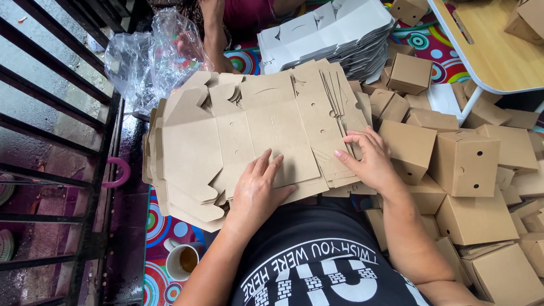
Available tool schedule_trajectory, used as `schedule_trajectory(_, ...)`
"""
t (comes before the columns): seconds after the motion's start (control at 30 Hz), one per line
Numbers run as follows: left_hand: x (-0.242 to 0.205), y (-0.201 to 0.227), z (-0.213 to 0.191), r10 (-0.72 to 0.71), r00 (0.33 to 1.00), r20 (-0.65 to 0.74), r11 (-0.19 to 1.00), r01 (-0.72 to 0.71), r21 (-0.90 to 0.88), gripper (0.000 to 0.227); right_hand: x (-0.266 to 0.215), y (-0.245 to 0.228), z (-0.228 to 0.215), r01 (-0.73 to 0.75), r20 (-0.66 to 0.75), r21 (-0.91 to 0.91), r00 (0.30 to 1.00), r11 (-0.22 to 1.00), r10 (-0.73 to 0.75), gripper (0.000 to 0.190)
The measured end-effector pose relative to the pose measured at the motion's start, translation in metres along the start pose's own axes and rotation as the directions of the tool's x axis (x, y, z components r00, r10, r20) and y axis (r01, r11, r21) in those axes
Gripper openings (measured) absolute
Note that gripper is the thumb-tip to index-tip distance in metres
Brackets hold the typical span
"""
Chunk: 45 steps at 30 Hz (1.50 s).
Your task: Folding flat cardboard templates into small boxes
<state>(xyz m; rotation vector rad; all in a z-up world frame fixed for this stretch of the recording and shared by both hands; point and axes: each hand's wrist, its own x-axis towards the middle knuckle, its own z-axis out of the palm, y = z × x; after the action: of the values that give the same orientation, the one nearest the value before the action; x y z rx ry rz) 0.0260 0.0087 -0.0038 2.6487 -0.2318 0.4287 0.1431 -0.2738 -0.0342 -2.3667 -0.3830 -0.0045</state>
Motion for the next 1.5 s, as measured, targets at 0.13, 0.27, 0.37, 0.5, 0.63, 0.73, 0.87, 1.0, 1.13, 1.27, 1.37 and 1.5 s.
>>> schedule_trajectory(0.13, -0.007, 0.014, -0.011, 0.005, 0.998, 0.061, 0.998, -0.002, -0.055, 0.079, -0.001, -0.001, -0.008, -0.024, 0.05, -0.095, 0.998, 0.995, 0.028, 0.026)
schedule_trajectory(0.27, -0.008, 0.008, -0.008, 0.01, 0.997, 0.083, 0.996, -0.003, -0.09, 0.078, 0.002, -0.006, -0.01, 0.003, 0.114, -0.212, 0.993, 0.977, 0.021, 0.021)
schedule_trajectory(0.37, -0.013, 0.001, 0.009, 0.019, 0.997, 0.077, 0.994, -0.027, 0.104, 0.076, -0.003, -0.005, -0.002, -0.039, 0.11, -0.217, 0.992, 0.975, 0.064, 0.03)
schedule_trajectory(0.5, -0.007, 0.009, 0.003, 0.023, 0.998, 0.061, 0.989, -0.032, 0.145, 0.072, 0.001, -0.006, -0.004, -0.02, 0.132, -0.208, 0.99, 0.978, 0.048, 0.031)
schedule_trajectory(0.63, -0.004, 0.016, -0.003, -0.032, 0.992, 0.122, 0.986, 0.011, 0.165, 0.088, -0.002, -0.018, -0.007, -0.049, 0.117, -0.17, 0.991, 0.984, 0.069, 0.039)
schedule_trajectory(0.73, -0.001, 0.011, -0.005, -0.055, 0.988, 0.146, 0.992, 0.037, 0.12, 0.091, 0.0, -0.019, -0.005, -0.038, 0.113, -0.187, 0.992, 0.982, 0.06, 0.058)
schedule_trajectory(0.87, -0.001, 0.008, -0.006, -0.038, 0.986, 0.163, 0.997, 0.027, 0.072, 0.082, 0.0, -0.009, -0.002, -0.017, 0.108, -0.217, 0.993, 0.976, 0.042, 0.062)
schedule_trajectory(1.0, -0.001, -0.01, 0.003, 0.046, 0.994, 0.103, 0.999, -0.048, 0.022, 0.057, -0.001, -0.005, -0.004, 0.005, 0.115, -0.209, 0.993, 0.978, 0.02, 0.062)
schedule_trajectory(1.13, 0.003, -0.007, -0.009, -0.022, 0.983, 0.183, 0.993, 0.044, -0.113, 0.04, 0.001, 0.007, -0.003, 0.087, 0.063, -0.168, 0.995, 0.982, -0.077, 0.053)
schedule_trajectory(1.27, 0.004, -0.005, -0.011, -0.001, 0.971, 0.237, 1.0, 0.006, -0.018, 0.048, 0.009, 0.018, -0.003, 0.161, -0.013, -0.153, 0.986, 0.975, -0.164, 0.046)
schedule_trajectory(1.37, 0.004, 0.005, -0.025, -0.028, 0.976, 0.214, 0.998, 0.041, -0.056, 0.054, 0.016, 0.002, -0.011, 0.125, 0.009, -0.171, 0.992, 0.977, -0.126, 0.042)
schedule_trajectory(1.5, 0.006, 0.006, -0.017, -0.046, 0.967, 0.251, 0.999, 0.05, -0.01, 0.042, 0.027, 0.0, -0.008, 0.064, 0.024, -0.219, 0.998, 0.974, -0.061, 0.04)
